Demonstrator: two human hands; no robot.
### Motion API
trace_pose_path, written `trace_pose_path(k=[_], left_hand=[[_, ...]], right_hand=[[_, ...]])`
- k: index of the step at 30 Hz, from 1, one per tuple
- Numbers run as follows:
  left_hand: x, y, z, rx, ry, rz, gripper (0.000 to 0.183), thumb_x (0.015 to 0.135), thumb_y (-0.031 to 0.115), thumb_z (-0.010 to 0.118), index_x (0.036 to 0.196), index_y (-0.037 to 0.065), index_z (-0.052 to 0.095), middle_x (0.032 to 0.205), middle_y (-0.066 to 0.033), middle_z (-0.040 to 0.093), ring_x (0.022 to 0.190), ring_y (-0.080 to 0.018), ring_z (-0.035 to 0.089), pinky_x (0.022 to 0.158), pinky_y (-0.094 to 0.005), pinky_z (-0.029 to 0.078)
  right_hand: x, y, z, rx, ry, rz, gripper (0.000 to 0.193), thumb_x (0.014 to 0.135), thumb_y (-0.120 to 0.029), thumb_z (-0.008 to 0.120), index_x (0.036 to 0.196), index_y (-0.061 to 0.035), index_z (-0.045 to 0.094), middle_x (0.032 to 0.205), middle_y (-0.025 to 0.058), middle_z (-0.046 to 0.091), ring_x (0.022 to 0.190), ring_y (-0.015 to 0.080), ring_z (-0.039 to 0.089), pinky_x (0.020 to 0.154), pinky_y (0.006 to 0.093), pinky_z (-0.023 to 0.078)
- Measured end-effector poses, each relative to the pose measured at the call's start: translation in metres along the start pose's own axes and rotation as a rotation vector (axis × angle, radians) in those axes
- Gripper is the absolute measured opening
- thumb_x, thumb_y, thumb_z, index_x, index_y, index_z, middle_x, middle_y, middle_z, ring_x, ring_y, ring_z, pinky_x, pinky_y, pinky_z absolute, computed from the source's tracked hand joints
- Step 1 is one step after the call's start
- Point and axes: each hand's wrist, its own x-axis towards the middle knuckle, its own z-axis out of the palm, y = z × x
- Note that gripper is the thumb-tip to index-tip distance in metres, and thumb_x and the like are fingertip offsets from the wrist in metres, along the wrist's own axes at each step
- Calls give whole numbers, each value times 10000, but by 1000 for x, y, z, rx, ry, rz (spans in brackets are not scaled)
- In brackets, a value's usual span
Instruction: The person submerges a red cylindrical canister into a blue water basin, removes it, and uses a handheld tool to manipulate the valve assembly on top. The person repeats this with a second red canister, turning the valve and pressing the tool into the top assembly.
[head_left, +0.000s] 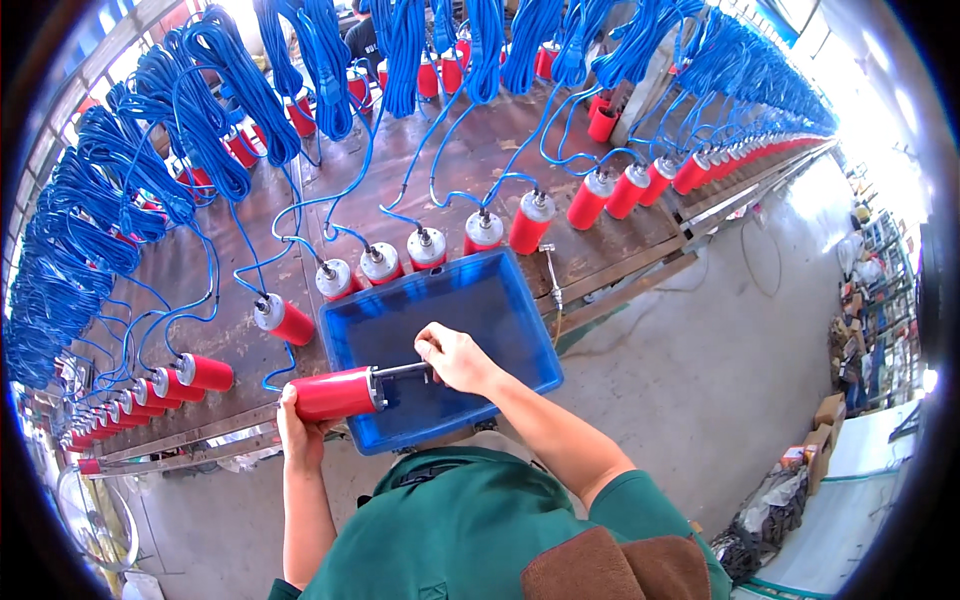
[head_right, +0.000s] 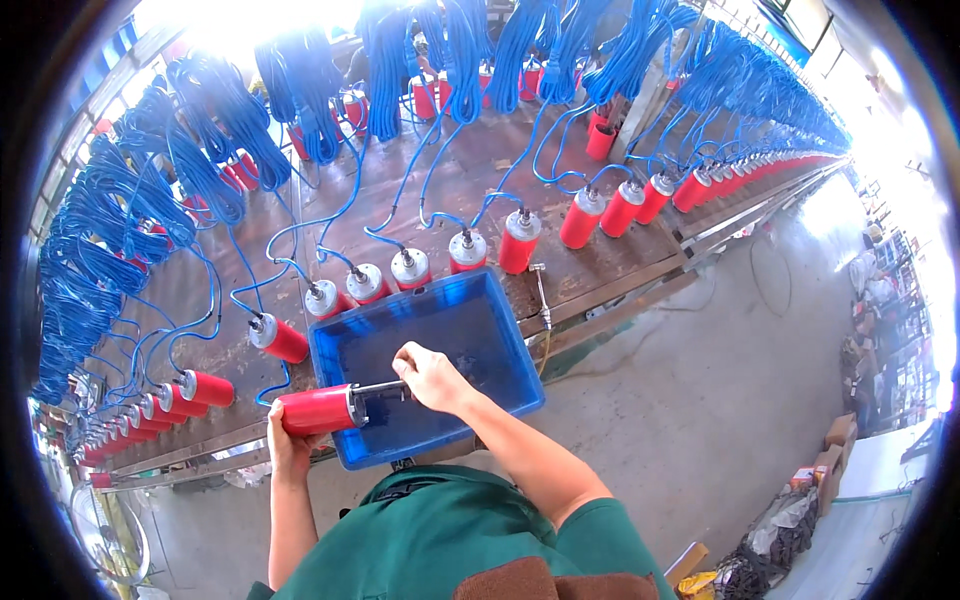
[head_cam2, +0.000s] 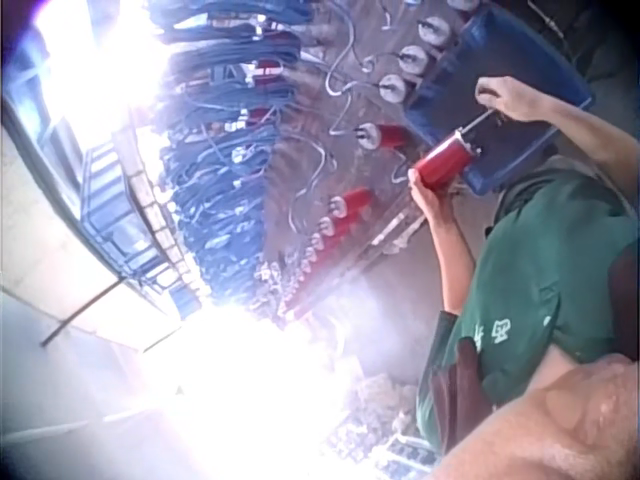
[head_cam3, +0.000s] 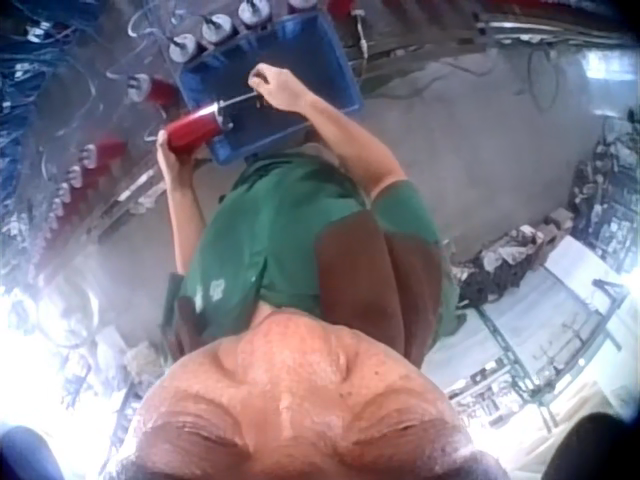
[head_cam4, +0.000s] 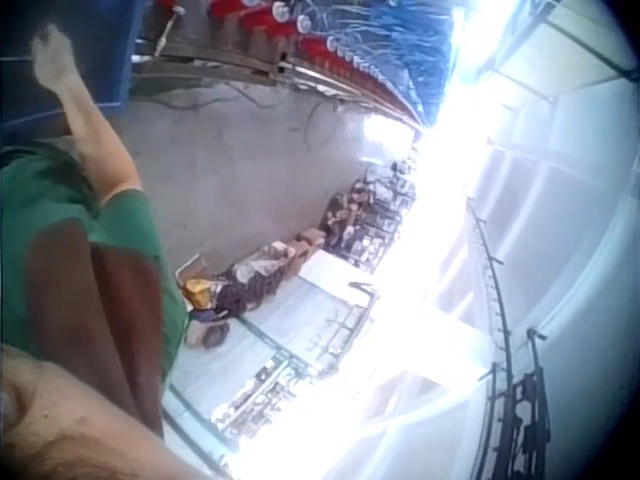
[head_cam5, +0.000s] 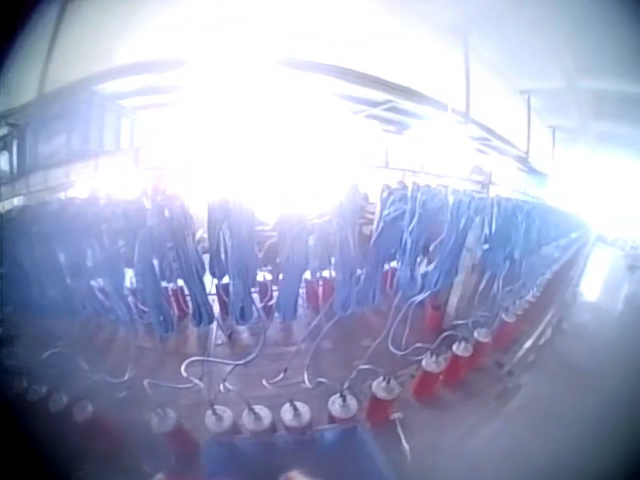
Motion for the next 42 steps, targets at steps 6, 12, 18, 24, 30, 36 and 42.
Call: trace_pose_path(k=[6,12,18,24,30,36,42], left_hand=[[-9,1,5,-25,17,38,640,1000,637,639,1350,103,585,1290,-164,730,1184,-330,753,928,-519,678],[-6,6,11,26,40,47,658,997,634,650,1332,69,609,1243,-160,749,1066,-305,786,838,-467,695],[-9,3,5,-11,60,44,651,994,622,658,1329,66,614,1224,-158,756,1048,-305,792,827,-472,695],[-8,4,16,-6,62,58,645,997,623,651,1322,66,627,1204,-145,762,1024,-295,790,822,-463,692],[-6,-1,3,-1,58,75,651,1012,634,641,1323,63,642,1193,-130,767,1018,-281,788,799,-445,675],[-10,2,14,-5,70,79,644,1012,605,654,1318,37,641,1198,-152,763,1041,-289,789,813,-457,686],[-11,5,16,-12,57,96,605,1029,542,644,1315,9,637,1203,-185,761,1026,-311,797,795,-463,701]], right_hand=[[-12,5,-12,-666,-6,-727,388,982,-253,802,1305,-62,705,1236,123,700,1197,364,651,1020,475,566],[-2,10,4,718,-273,347,413,1157,-312,602,1447,-19,614,771,101,697,701,191,691,667,342,577],[-25,-9,-5,-320,-57,-439,632,1047,-281,767,1599,-126,503,1402,180,627,1023,278,720,966,404,603],[-1,14,-9,-354,28,-574,298,1066,-240,736,1303,-60,723,1052,123,749,879,274,743,822,379,615],[5,5,6,584,-182,351,381,1116,-414,674,1195,-42,675,750,58,649,550,134,563,486,288,446],[-5,5,-21,-553,5,-643,521,976,-517,816,1104,-14,773,976,96,693,928,239,695,816,367,569],[6,7,0,239,-159,384,723,1064,-693,603,785,-35,709,657,28,626,597,138,584,621,312,508]])
